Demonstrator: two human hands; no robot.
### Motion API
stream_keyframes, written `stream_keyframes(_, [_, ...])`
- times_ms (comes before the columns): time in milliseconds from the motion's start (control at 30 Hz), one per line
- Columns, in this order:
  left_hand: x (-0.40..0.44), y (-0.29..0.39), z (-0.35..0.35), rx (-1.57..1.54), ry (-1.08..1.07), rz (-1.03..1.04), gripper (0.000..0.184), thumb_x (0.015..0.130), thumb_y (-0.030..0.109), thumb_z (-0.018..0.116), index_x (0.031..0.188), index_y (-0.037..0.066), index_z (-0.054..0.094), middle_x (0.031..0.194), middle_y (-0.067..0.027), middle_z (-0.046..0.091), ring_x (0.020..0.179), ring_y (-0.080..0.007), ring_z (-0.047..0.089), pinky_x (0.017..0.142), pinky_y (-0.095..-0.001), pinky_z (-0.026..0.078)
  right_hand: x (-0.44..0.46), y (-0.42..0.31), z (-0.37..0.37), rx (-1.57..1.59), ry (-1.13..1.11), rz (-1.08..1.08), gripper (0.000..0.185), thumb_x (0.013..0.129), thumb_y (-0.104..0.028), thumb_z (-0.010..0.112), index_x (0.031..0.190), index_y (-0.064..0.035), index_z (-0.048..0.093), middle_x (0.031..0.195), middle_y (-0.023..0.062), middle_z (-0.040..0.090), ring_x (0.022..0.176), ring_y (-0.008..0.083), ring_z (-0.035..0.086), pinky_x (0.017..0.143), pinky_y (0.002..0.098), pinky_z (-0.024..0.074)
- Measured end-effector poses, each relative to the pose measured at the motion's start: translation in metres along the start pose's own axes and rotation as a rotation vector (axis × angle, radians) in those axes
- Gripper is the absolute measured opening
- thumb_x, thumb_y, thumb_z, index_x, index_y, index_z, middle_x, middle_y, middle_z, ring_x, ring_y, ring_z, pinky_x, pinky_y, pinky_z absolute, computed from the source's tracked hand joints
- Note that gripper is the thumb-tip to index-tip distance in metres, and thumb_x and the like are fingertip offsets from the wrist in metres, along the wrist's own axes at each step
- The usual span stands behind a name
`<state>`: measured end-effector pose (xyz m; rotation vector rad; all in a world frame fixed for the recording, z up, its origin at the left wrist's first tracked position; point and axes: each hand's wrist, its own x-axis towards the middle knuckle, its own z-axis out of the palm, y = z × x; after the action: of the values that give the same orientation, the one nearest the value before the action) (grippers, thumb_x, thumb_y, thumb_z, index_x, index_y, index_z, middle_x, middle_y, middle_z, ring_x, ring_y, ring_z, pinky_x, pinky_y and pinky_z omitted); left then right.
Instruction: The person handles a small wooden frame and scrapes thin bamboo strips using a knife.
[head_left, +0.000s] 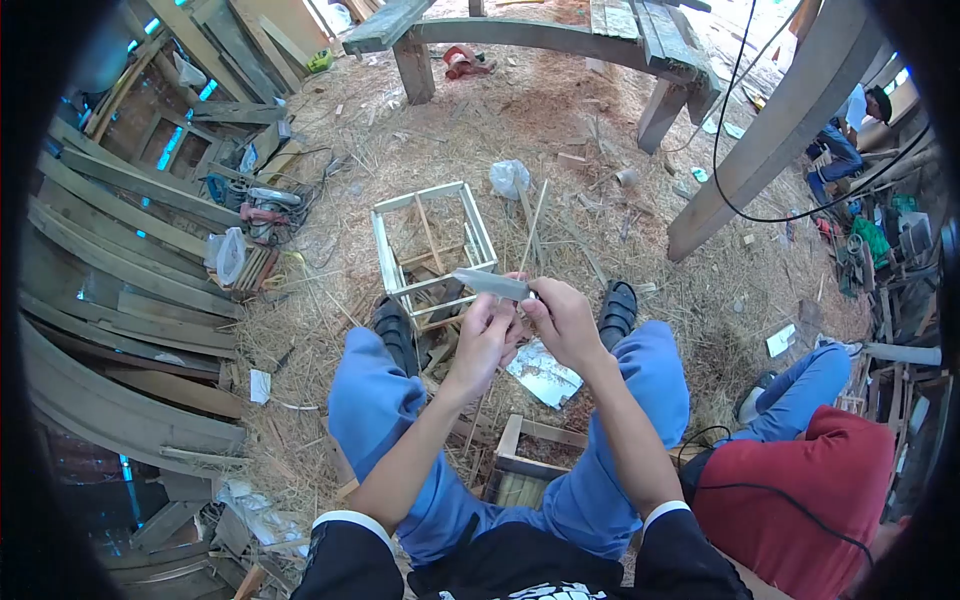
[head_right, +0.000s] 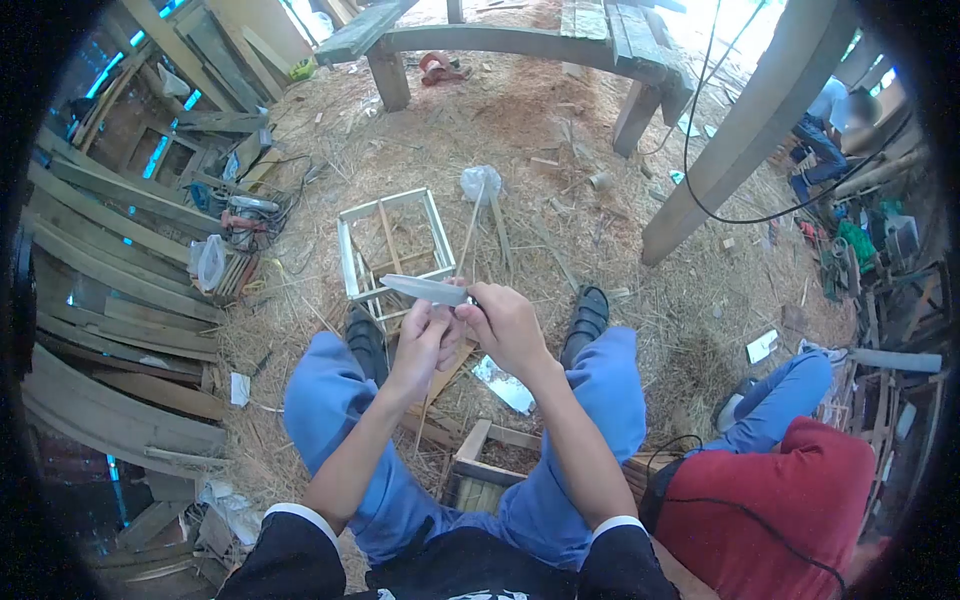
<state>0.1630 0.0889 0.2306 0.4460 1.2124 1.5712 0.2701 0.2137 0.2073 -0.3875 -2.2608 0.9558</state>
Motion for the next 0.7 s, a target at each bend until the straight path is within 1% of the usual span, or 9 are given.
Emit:
stream_keyframes(100, [-0.001, 0.000, 0.000, 0.025, 0.035, 0.053, 0.027, 0.109, 0.023, 0.045, 0.135, 0.015, 0.046, 0.068, 0.0041, 0.040, 0.049, -0.0027, 0.029, 0.042, -0.0209, 0.021, 0.001, -0.002, -0.001, -0.011, -0.005, -0.005, 0.027, 0.094, -0.027, 0.065, 0.100, -0.0009, 0.062, 0.080, 0.0166, 0.060, 0.076, 0.0360, 0.061, 0.069, 0.0449, 0.0461])
stream_keyframes(200, [-0.001, -0.003, -0.007, 0.023, 0.040, 0.046, 0.022, 0.108, 0.022, 0.047, 0.128, 0.014, 0.047, 0.068, 0.0039, 0.042, 0.049, -0.0023, 0.032, 0.042, -0.0212, 0.021, 0.001, -0.004, 0.000, -0.018, 0.005, -0.020, 0.029, 0.093, -0.029, 0.067, 0.098, -0.0011, 0.062, 0.078, 0.0155, 0.060, 0.075, 0.0354, 0.060, 0.067, 0.0444, 0.0456])
stream_keyframes(300, [-0.005, -0.005, -0.008, 0.022, 0.051, 0.088, 0.018, 0.108, 0.019, 0.049, 0.124, 0.012, 0.050, 0.068, 0.0039, 0.045, 0.048, -0.0021, 0.033, 0.041, -0.0212, 0.022, 0.000, -0.005, 0.001, -0.013, 0.003, -0.069, 0.036, 0.097, -0.033, 0.063, 0.100, 0.0024, 0.061, 0.079, 0.0176, 0.058, 0.073, 0.0370, 0.059, 0.066, 0.0438, 0.0459])
stream_keyframes(400, [-0.009, -0.007, -0.011, 0.101, 0.075, 0.153, 0.015, 0.106, 0.017, 0.052, 0.119, 0.010, 0.054, 0.067, 0.0049, 0.043, 0.047, -0.0016, 0.032, 0.040, -0.0211, 0.023, 0.000, -0.001, 0.001, -0.043, 0.007, -0.104, 0.033, 0.094, -0.032, 0.065, 0.099, 0.0011, 0.062, 0.078, 0.0163, 0.059, 0.071, 0.0362, 0.058, 0.065, 0.0436, 0.0446])
stream_keyframes(500, [-0.012, -0.011, -0.015, 0.155, 0.087, 0.195, 0.015, 0.105, 0.017, 0.054, 0.115, 0.007, 0.057, 0.064, 0.0060, 0.041, 0.046, -0.0013, 0.031, 0.040, -0.0211, 0.023, 0.001, -0.005, -0.001, -0.130, 0.031, -0.144, 0.032, 0.089, -0.035, 0.070, 0.090, -0.0039, 0.061, 0.074, 0.0136, 0.059, 0.069, 0.0343, 0.058, 0.064, 0.0424, 0.0432])
stream_keyframes(700, [-0.025, 0.001, -0.007, 0.084, 0.054, 0.128, 0.018, 0.105, 0.023, 0.057, 0.113, 0.007, 0.057, 0.063, 0.0074, 0.038, 0.046, -0.0005, 0.029, 0.040, -0.0213, 0.020, -0.002, -0.005, -0.007, -0.197, 0.055, -0.161, 0.032, 0.088, -0.035, 0.071, 0.089, -0.0046, 0.062, 0.075, 0.0124, 0.060, 0.068, 0.0328, 0.058, 0.064, 0.0420, 0.0428])
